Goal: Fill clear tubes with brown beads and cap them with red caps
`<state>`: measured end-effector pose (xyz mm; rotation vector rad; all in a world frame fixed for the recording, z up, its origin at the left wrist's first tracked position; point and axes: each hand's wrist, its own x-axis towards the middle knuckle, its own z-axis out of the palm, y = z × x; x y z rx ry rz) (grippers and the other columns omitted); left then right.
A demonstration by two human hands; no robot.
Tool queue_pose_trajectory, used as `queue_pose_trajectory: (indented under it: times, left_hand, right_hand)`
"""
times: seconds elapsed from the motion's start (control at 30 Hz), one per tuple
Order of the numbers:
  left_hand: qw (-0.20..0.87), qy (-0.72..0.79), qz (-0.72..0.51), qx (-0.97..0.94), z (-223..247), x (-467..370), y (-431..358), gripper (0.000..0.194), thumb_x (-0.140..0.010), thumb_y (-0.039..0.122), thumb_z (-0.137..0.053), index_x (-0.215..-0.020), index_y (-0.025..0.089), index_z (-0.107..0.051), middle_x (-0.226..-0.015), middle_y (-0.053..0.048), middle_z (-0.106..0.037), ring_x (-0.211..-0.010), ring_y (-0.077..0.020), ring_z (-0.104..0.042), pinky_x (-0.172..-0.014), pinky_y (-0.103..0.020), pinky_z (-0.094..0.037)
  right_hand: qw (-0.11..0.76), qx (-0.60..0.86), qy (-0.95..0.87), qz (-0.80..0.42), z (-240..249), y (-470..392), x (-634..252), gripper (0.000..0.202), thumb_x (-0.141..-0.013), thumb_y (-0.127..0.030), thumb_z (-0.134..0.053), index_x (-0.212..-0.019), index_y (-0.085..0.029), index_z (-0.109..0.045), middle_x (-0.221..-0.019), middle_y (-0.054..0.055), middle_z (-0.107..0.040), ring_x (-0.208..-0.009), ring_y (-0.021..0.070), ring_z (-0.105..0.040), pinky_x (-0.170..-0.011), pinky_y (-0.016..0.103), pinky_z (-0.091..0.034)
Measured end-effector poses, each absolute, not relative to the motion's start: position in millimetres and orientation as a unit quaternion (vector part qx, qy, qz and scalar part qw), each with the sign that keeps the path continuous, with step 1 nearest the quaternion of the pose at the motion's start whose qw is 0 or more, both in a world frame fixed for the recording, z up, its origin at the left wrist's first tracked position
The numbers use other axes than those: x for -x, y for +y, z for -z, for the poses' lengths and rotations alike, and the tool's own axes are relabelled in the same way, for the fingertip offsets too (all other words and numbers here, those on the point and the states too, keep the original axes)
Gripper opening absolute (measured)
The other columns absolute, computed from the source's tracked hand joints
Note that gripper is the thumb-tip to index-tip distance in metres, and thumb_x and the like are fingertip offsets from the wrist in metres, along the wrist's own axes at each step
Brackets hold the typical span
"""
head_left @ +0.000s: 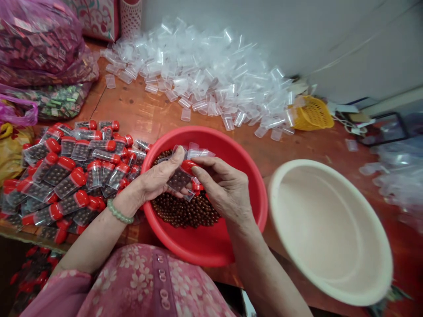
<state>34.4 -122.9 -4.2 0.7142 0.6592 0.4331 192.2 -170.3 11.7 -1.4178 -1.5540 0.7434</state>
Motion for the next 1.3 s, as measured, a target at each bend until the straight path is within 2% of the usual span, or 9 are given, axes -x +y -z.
queue_pose_trajectory:
  times: [0.23,0.4,0.53,0.6,0.73,0.8,0.9,1.1,1.3]
  left_hand:
    - [0.857,0.323,-0.214,-0.339,2,-36,-123,0.069,-0.090,0.072,-0.031,-0.094,0.014,-0.068,-0.064,-0.004,-0.063,-0.054,-0.0109,-0.059,-0.050,-0.021,-0.049]
    - [0.859,0.314,-0.226,-0.336,3,-36,-124,0.068,-0.089,0.072,-0.032,-0.095,0.015,-0.069,-0.064,-0.005,-0.062,-0.055,-0.0123,-0.059,-0.052,-0.023,-0.048]
    - [0.867,0.298,-0.237,-0.320,6,-35,-125,0.063,-0.088,0.070,-0.038,-0.092,0.016,-0.070,-0.065,-0.005,-0.063,-0.057,-0.0131,-0.059,-0.053,-0.024,-0.047]
    - [0.876,0.290,-0.239,-0.303,8,-36,-125,0.061,-0.090,0.068,-0.038,-0.089,0.016,-0.069,-0.065,-0.004,-0.063,-0.056,-0.0124,-0.058,-0.055,-0.025,-0.047]
    - [0.897,0.270,-0.239,-0.256,10,-36,-123,0.060,-0.093,0.064,-0.036,-0.081,0.014,-0.068,-0.067,-0.005,-0.064,-0.055,-0.0117,-0.058,-0.058,-0.025,-0.048]
    - [0.906,0.263,-0.226,-0.244,11,-36,-123,0.062,-0.093,0.065,-0.035,-0.084,0.014,-0.069,-0.067,-0.006,-0.065,-0.055,-0.0132,-0.060,-0.058,-0.026,-0.049]
    - [0.905,0.261,-0.232,-0.244,11,-34,-123,0.062,-0.094,0.064,-0.034,-0.086,0.013,-0.070,-0.064,-0.006,-0.065,-0.056,-0.0144,-0.061,-0.061,-0.028,-0.051]
    - [0.908,0.232,-0.221,-0.271,11,-33,-126,0.064,-0.094,0.063,-0.035,-0.073,0.012,-0.069,-0.065,-0.009,-0.067,-0.061,-0.0153,-0.064,-0.067,-0.028,-0.052]
    - [0.909,0.235,-0.217,-0.268,9,-32,-125,0.066,-0.094,0.064,-0.030,-0.086,0.013,-0.072,-0.063,-0.008,-0.067,-0.057,-0.0156,-0.063,-0.064,-0.029,-0.051]
  right_hand:
    - [0.477,0.587,-0.602,-0.256,-1,-170,-180,0.010,-0.086,-0.027,-0.065,-0.095,-0.023,-0.065,-0.082,0.000,-0.069,-0.070,0.0139,-0.065,-0.066,0.030,-0.054]
    - [0.498,0.600,-0.561,-0.278,-3,-168,-170,0.009,-0.084,-0.030,-0.066,-0.087,-0.022,-0.063,-0.076,0.000,-0.066,-0.068,0.0147,-0.064,-0.063,0.030,-0.055]
    - [0.470,0.590,-0.621,-0.212,0,-170,-175,0.009,-0.088,-0.031,-0.062,-0.091,-0.022,-0.062,-0.079,0.001,-0.067,-0.069,0.0150,-0.065,-0.065,0.030,-0.055]
    - [0.443,0.565,-0.678,-0.158,3,-173,-180,0.019,-0.087,-0.036,-0.064,-0.100,-0.023,-0.060,-0.087,0.003,-0.069,-0.074,0.0172,-0.067,-0.069,0.032,-0.057]
    - [0.370,0.510,-0.774,-0.068,10,-174,-187,0.071,-0.071,-0.059,-0.074,-0.124,-0.020,-0.047,-0.110,0.014,-0.066,-0.098,0.0293,-0.067,-0.079,0.042,-0.058]
    - [0.343,0.495,-0.797,-0.037,13,-173,-187,0.082,-0.070,-0.061,-0.073,-0.132,-0.018,-0.039,-0.115,0.019,-0.063,-0.103,0.0331,-0.066,-0.080,0.046,-0.058]
    - [0.334,0.489,-0.806,0.006,17,-170,-186,0.079,-0.074,-0.058,-0.071,-0.133,-0.017,-0.037,-0.113,0.019,-0.063,-0.099,0.0337,-0.066,-0.077,0.047,-0.058]
    - [0.339,0.490,-0.801,0.057,14,-170,-184,0.068,-0.077,-0.050,-0.069,-0.131,-0.021,-0.039,-0.101,0.012,-0.066,-0.084,0.0285,-0.068,-0.071,0.043,-0.058]
    - [0.353,0.483,-0.799,0.054,9,-171,-181,0.068,-0.074,-0.044,-0.073,-0.129,-0.022,-0.041,-0.095,0.011,-0.067,-0.080,0.0272,-0.068,-0.073,0.043,-0.057]
